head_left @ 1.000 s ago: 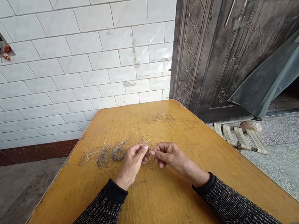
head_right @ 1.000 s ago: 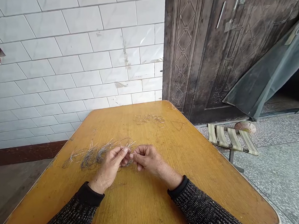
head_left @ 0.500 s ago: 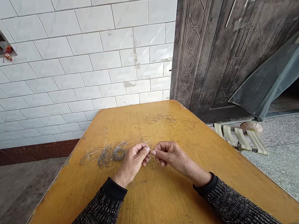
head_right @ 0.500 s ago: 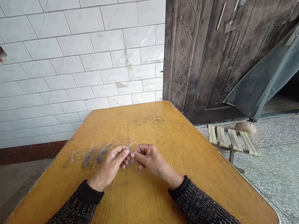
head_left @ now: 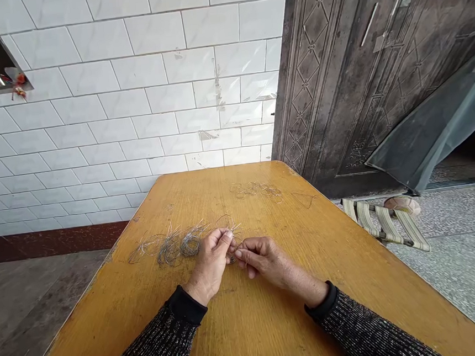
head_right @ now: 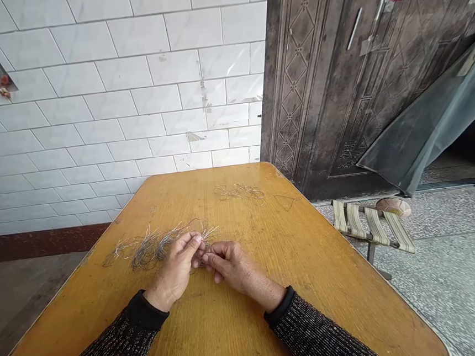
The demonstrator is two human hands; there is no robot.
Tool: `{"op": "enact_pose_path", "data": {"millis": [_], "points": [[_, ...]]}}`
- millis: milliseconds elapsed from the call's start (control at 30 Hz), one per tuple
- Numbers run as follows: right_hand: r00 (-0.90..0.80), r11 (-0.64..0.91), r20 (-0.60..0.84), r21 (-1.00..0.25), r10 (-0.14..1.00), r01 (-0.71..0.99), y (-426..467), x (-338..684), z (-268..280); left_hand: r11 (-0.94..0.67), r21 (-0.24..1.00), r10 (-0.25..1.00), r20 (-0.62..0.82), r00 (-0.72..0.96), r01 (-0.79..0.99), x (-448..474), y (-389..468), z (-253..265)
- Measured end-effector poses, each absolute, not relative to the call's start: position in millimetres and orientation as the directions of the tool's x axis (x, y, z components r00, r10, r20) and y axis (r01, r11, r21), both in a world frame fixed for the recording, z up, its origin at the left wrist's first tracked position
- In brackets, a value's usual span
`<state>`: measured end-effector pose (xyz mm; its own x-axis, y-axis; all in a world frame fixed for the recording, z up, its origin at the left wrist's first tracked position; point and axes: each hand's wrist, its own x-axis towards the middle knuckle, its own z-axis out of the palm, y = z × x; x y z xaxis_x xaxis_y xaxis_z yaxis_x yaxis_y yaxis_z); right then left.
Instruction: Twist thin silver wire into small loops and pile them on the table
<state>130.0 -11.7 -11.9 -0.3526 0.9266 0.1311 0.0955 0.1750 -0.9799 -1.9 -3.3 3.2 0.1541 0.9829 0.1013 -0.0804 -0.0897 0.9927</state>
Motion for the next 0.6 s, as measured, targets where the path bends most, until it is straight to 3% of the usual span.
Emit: {"op": "enact_pose_path", "data": {"millis": [167, 433, 600], "points": [[-0.362, 0.213, 0.141, -0.962, 0.922, 0.17, -9.0, 134.1, -13.9, 0.074, 0.953, 0.989, -0.031, 0.147, -0.295, 0.4, -2.3, 2.9], [-0.356, 0.188, 0.141, -0.977, 0.924, 0.103, -11.7, 135.1, -7.3, 0.01, 0.972, 0.991, 0.022, 0.134, -0.233, -2.3, -1.5, 3.3], [-0.35, 0.192, 0.14, -0.974, 0.926, 0.121, -11.3, 137.8, -7.4, 0.028, 0.968, 0.978, 0.025, 0.209, -0.25, -5.0, 1.7, 0.2]]}}
